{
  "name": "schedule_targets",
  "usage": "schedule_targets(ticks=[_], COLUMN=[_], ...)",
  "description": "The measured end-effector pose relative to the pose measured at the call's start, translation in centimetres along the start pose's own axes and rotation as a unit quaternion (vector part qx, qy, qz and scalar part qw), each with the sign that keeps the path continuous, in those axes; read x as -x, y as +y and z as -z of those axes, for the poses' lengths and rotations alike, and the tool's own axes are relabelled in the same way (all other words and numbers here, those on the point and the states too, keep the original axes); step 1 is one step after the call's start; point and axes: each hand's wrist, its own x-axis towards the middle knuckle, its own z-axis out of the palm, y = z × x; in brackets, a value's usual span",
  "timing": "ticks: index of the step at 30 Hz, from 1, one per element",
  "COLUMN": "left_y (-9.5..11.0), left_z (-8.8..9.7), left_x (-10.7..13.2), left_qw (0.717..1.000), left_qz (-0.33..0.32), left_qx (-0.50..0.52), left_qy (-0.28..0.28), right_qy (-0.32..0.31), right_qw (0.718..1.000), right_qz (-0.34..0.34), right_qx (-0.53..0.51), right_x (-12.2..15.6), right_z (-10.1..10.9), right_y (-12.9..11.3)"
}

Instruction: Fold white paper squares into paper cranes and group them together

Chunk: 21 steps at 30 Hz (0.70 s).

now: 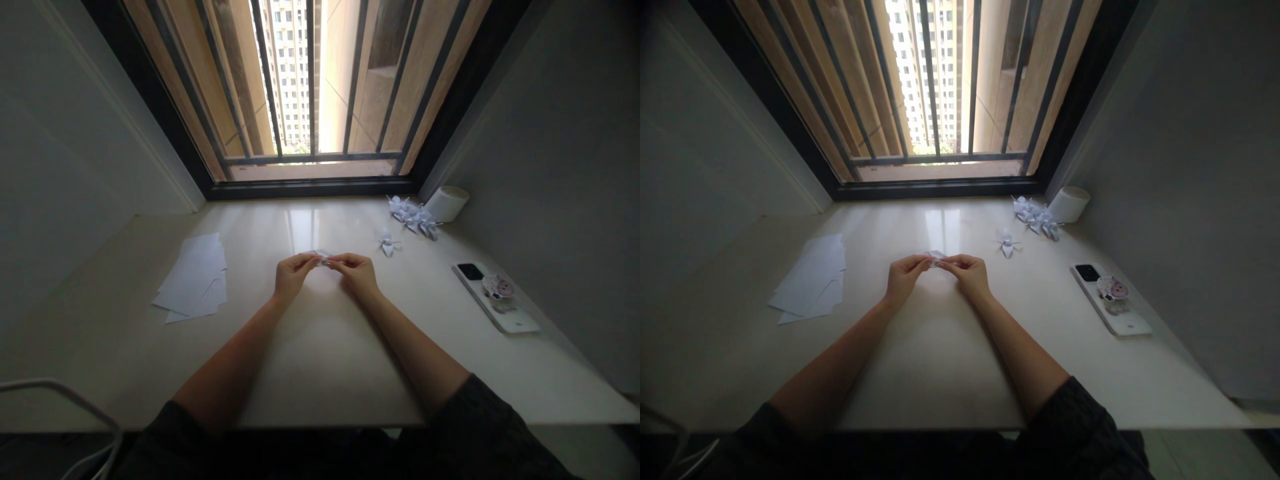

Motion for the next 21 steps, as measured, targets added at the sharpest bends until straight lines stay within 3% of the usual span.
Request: schedule_targets(ticks=[12,21], left_y=[-0.16,0.11], left_z=[0.11,-0.02], left_x=[-0.17,-0.07], left_qw=[0.999,0.999], left_qz=[-0.010,0.015], left_qx=[0.039,0.039], left_qy=[0.004,0.013], right_qy=[-0.006,-0.005], right_qw=[0.999,0.999], right_qz=[0.031,-0.007], right_qx=[0.007,-0.045], right_x=[0.17,0.33], right_z=[0.00,-0.24], right_y=[-0.19,-0.50])
